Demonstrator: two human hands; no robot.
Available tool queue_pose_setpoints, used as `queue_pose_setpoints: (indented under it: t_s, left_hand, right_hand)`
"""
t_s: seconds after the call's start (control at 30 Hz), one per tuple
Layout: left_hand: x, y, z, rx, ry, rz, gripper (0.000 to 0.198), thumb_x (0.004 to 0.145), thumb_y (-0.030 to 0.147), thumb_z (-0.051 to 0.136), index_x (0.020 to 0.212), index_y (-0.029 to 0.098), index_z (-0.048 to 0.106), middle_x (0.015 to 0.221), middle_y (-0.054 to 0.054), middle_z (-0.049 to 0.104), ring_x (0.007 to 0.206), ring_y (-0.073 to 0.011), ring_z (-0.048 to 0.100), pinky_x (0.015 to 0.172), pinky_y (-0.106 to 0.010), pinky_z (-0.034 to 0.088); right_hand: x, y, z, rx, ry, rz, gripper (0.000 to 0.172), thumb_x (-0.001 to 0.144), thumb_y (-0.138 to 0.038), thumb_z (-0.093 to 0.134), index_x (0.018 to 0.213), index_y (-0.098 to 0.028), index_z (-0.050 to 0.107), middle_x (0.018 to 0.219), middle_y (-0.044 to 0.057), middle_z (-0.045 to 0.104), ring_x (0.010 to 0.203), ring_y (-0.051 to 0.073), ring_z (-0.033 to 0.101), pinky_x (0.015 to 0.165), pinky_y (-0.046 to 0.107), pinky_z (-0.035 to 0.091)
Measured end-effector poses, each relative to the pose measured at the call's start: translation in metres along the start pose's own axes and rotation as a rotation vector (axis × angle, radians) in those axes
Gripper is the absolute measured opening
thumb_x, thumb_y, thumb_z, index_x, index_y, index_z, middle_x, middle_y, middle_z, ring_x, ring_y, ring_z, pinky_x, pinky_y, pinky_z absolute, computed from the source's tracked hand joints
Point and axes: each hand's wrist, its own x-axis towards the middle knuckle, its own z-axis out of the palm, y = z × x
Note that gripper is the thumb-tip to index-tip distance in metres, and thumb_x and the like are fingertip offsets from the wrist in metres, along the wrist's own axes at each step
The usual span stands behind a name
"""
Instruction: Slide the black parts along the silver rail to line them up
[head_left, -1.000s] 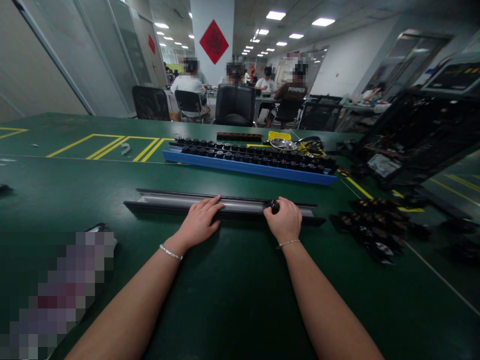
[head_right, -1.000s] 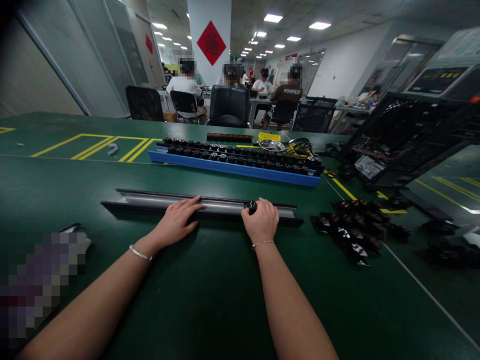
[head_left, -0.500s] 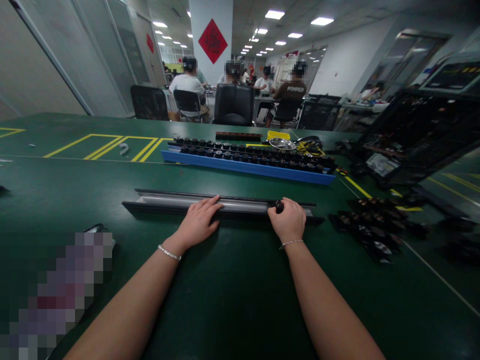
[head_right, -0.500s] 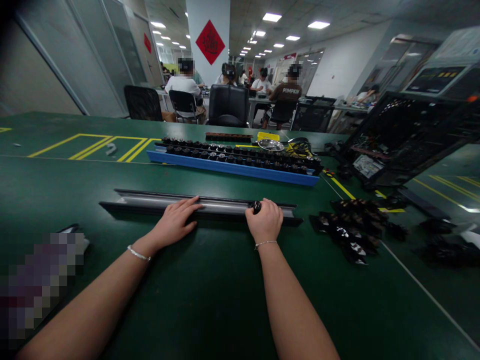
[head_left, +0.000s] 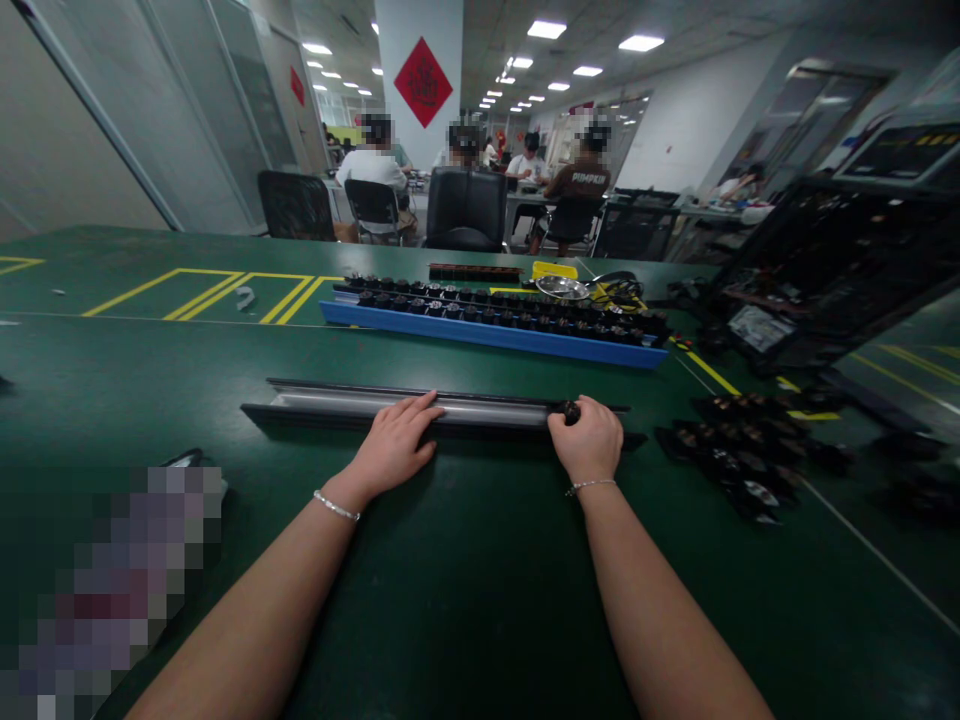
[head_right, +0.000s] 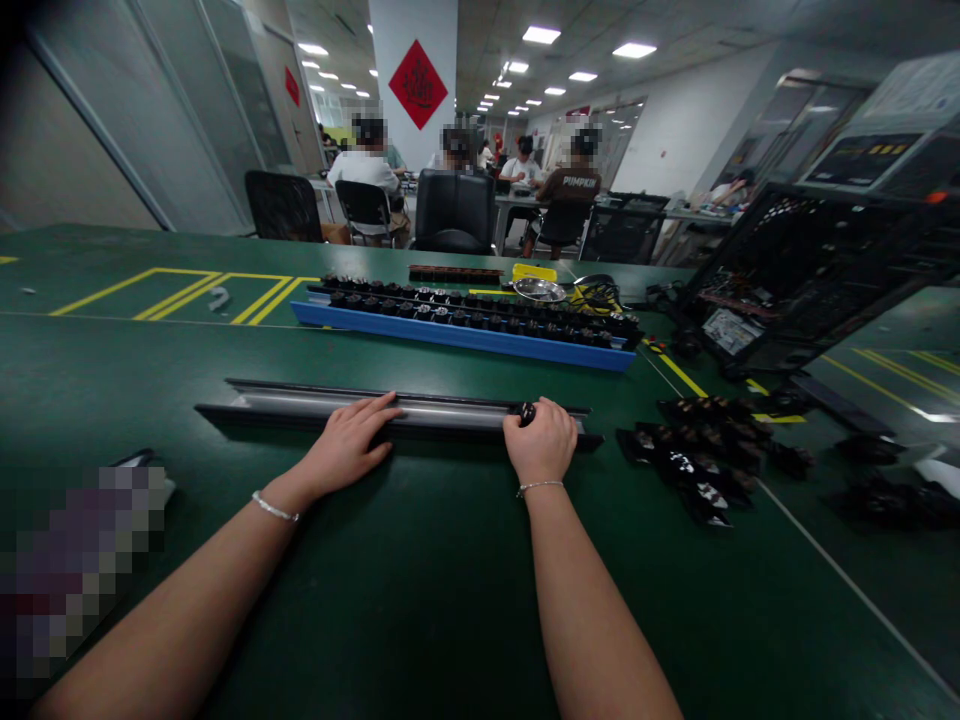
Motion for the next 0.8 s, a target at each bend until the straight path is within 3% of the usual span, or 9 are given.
queue_pose_setpoints:
  t_s: [0.8]
  left_hand:
    - [-0.0003, -0.0023, 0.0021, -0.008, 0.010, 0.009, 0.049, 0.083, 0.028, 0.050, 0.132, 0.025, 0.045, 0.149, -0.006, 0.038, 0.132, -0.0281, 0.037, 0.105, -0.049, 0.033]
  right_hand:
    - [0.0046, 0.0079, -0.0015, -0.026, 0.024, 0.025, 0.027, 0.069, -0.025, 0.049, 0.087, -0.011, 0.064, 0.108, 0.017, 0.066, 0.103, 0.029, 0.057, 0.100, 0.043, 0.037]
